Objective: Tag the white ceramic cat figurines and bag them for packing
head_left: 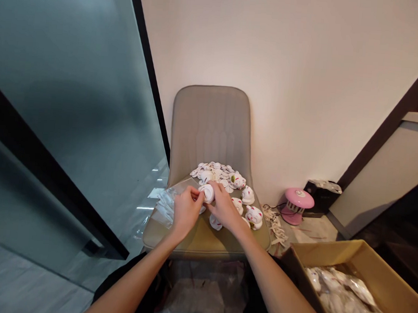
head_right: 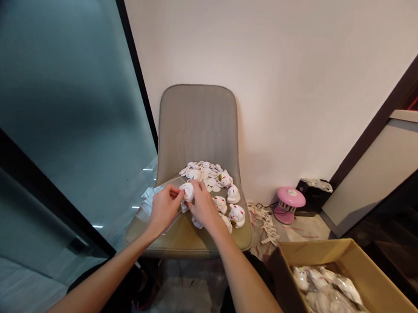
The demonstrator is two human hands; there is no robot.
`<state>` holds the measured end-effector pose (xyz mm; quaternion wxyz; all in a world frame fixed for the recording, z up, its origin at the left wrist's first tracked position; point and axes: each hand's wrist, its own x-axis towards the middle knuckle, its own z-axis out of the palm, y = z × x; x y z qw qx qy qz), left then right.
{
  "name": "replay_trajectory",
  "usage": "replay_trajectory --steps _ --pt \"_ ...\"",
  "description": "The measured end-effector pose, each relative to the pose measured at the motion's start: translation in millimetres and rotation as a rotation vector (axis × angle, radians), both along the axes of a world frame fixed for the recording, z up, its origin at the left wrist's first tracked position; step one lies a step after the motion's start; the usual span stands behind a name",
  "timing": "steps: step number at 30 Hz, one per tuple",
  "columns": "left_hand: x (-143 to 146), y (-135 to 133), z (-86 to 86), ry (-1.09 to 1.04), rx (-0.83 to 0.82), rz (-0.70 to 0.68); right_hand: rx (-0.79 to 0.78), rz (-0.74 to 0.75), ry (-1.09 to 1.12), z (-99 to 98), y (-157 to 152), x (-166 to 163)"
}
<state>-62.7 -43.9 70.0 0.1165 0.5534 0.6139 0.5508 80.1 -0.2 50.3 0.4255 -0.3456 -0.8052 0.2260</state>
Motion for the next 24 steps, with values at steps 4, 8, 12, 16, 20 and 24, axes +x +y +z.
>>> replay_trajectory --steps 4,8,12,16,20,24 --pt "-0.6 0.2 0.3 0.033 -0.013 0.001 -0.002 0.008 0.015 0.2 -0.9 -0.2" --pt "-4.3 2.0 -0.7 0.031 -0.002 -0.005 -0.003 0.016 0.022 -0.5 -1.2 -0.4" --pt "-8.2 4.1 -2.3 0.116 -0.043 0.004 -0.004 0.018 0.016 -0.6 -1.1 -0.5" --pt "-8.6 4.4 -2.0 0.170 -0.043 0.016 -0.008 0.021 0.013 -0.7 -1.1 -1.1" --pt "-7.8 5.0 0.2 0.190 -0.031 0.043 -0.004 0.024 0.036 -1.6 0.3 -2.2" --pt "-7.0 6.1 1.8 0.148 -0.015 0.016 0.004 0.057 0.103 1.1 0.1 -2.7"
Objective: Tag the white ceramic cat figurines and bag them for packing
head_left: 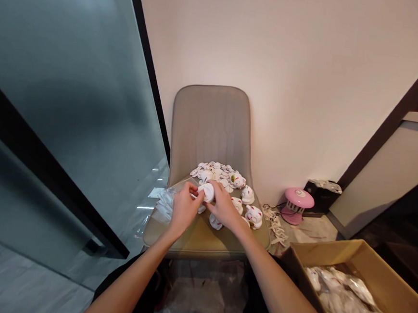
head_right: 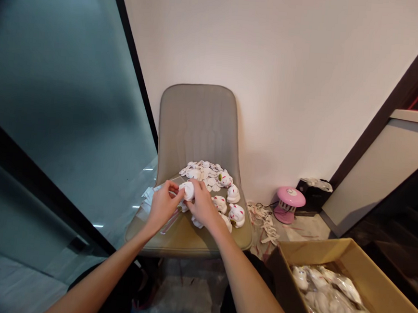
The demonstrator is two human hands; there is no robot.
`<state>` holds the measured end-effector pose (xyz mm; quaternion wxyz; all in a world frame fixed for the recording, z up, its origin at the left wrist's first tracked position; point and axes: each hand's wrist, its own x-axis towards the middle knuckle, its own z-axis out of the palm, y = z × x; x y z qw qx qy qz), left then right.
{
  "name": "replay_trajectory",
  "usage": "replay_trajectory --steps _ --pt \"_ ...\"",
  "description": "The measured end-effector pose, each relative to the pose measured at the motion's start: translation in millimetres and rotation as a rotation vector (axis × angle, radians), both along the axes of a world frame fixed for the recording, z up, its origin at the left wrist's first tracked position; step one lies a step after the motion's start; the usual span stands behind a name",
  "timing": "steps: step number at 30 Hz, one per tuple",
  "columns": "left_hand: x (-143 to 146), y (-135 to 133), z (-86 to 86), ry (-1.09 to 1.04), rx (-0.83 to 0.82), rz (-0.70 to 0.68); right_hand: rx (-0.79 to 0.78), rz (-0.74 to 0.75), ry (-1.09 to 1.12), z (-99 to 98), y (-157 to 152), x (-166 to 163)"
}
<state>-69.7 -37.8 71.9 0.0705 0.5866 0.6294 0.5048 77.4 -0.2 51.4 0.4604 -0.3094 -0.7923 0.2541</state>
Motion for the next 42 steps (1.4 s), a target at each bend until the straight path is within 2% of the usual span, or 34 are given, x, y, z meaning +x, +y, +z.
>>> replay_trajectory --steps 5,10,12,18,25,29,39,42 --pt "3.3 -1.7 -0.2 -0.098 -0.005 -0.113 -0.064 0.051 0.133 8.7 -4.2 0.4" --pt "6.6 -0.5 -0.8 -0.282 0.033 -0.287 -0.366 0.192 0.341 10.5 -1.8 -0.2" --pt "7.9 1.9 -1.5 -0.369 0.023 -0.342 -0.436 0.209 0.411 9.3 0.8 -1.2" --pt "10.3 6.5 -3.6 -0.580 -0.035 -0.470 -0.463 0.166 0.439 11.3 2.6 -1.5" --pt "13.5 2.1 0.6 -0.523 0.016 -0.404 -0.421 0.153 0.442 18.9 -2.5 0.8" --pt "17.0 -0.2 2.0 -0.509 0.053 -0.361 -0.435 0.207 0.492 19.4 -5.7 -2.1" --pt "10.4 9.0 -6.8 -0.475 -0.005 -0.316 -0.712 0.359 0.629 8.4 2.2 -7.8" --pt "10.3 2.7 -3.3 -0.290 0.082 -0.227 -0.730 0.304 0.636 5.8 6.2 -7.1"
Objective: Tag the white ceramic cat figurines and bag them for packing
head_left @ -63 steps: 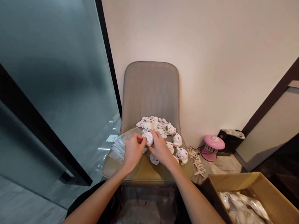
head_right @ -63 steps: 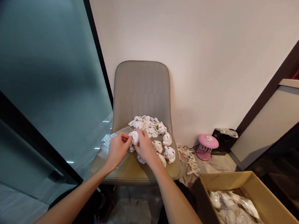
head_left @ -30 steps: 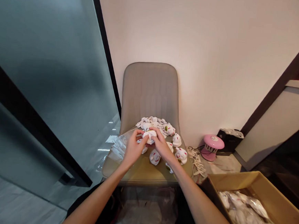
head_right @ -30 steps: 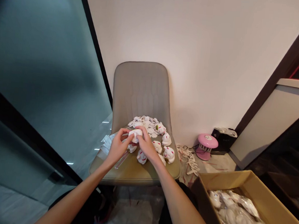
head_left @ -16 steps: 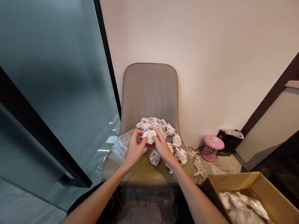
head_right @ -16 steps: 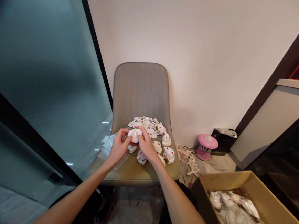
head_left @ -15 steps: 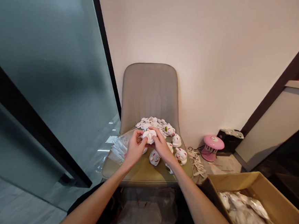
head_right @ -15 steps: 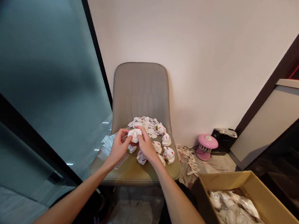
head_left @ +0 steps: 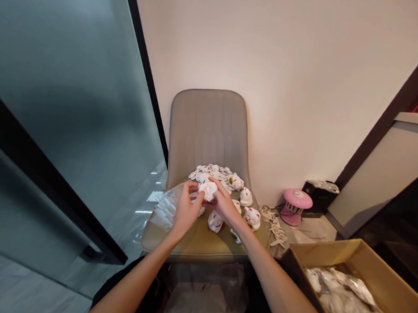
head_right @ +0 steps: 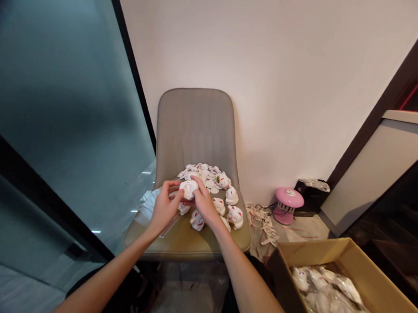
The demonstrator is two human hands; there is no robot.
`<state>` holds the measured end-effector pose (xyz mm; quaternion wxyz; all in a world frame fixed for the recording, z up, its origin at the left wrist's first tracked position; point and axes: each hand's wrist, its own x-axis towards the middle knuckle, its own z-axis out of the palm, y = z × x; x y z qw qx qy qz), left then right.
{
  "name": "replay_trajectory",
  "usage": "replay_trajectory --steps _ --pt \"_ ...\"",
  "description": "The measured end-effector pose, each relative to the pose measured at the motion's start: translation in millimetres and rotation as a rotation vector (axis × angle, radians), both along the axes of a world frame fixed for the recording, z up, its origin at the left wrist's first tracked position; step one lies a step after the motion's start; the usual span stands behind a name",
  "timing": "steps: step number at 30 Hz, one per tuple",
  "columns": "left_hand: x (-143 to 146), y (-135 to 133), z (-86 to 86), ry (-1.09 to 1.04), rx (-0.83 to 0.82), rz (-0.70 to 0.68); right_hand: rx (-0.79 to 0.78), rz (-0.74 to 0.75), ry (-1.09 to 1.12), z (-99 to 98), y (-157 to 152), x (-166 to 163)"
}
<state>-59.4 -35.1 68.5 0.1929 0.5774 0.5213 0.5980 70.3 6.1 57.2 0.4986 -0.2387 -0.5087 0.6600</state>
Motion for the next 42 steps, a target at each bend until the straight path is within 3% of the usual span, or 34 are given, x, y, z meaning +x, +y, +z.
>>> replay_trajectory --steps 4,7,14,22,42 --pt "-0.9 -9.1 8.2 0.380 0.231 0.137 0.067 -0.129 -0.104 -1.6 4.9 2.8" --pt "-2.9 -9.5 9.9 0.563 0.315 0.079 0.149 -0.189 -0.190 -0.8 6.2 6.0" --pt "-11.4 -3.9 6.8 0.789 0.305 -0.095 0.280 -0.233 -0.383 1.2 3.5 16.3" --pt "-14.4 -5.0 10.6 0.840 0.326 -0.118 0.376 -0.203 -0.404 4.7 2.9 23.2" --pt "-19.2 -0.7 16.6 0.928 0.273 -0.234 0.142 -0.049 -0.353 4.3 -3.4 20.7"
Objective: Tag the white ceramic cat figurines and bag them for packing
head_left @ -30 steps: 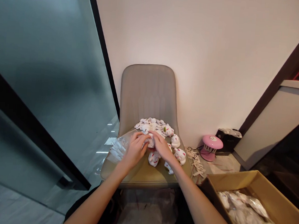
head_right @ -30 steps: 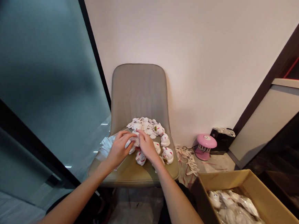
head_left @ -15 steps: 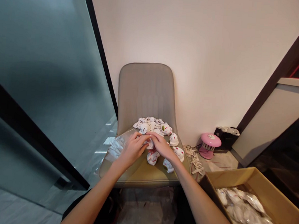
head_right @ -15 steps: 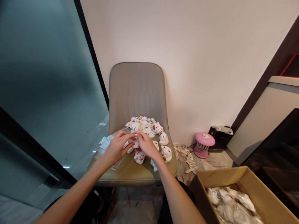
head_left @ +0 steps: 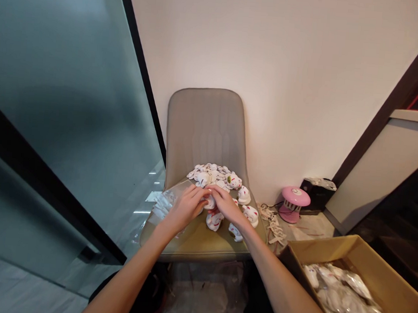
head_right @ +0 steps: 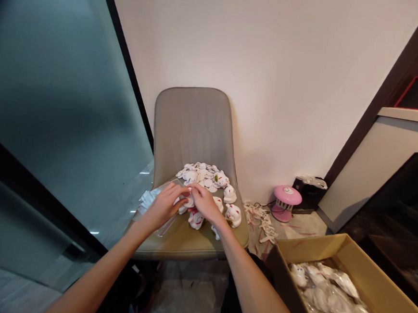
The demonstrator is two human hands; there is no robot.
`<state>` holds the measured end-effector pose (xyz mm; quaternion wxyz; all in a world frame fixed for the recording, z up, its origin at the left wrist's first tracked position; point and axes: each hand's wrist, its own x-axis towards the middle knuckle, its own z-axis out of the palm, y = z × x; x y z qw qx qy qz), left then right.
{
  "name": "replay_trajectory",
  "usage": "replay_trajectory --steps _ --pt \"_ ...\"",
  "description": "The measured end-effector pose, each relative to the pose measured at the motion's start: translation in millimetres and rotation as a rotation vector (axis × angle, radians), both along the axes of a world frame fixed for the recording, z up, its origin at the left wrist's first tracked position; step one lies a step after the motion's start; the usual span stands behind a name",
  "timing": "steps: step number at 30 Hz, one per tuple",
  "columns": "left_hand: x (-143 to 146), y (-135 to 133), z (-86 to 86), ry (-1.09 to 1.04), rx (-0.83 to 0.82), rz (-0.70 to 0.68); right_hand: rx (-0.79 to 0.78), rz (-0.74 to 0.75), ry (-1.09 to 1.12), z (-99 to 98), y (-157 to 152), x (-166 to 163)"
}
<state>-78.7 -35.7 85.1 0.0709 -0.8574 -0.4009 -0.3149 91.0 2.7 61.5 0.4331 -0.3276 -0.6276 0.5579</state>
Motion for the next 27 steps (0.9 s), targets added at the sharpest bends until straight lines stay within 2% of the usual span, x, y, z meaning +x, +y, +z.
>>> replay_trajectory --steps 4,8,14,18,27 --pt "0.5 -0.8 -0.5 -0.009 -0.024 -0.024 0.040 -0.020 -0.016 0.5 0.1 1.1" --pt "1.6 -2.3 -2.1 -0.022 -0.116 -0.034 0.076 -0.034 -0.008 -1.2 2.0 1.8" --pt "2.2 -2.0 -5.0 -0.054 -0.187 -0.042 -0.051 0.013 -0.039 -8.1 3.8 -1.1" --pt "1.3 -1.1 -7.2 -0.069 -0.197 -0.056 -0.035 -0.011 -0.068 -11.7 3.2 -2.7" --pt "3.1 -2.3 -10.0 -0.005 -0.176 0.045 -0.010 -0.013 -0.032 -8.6 -0.9 -4.7"
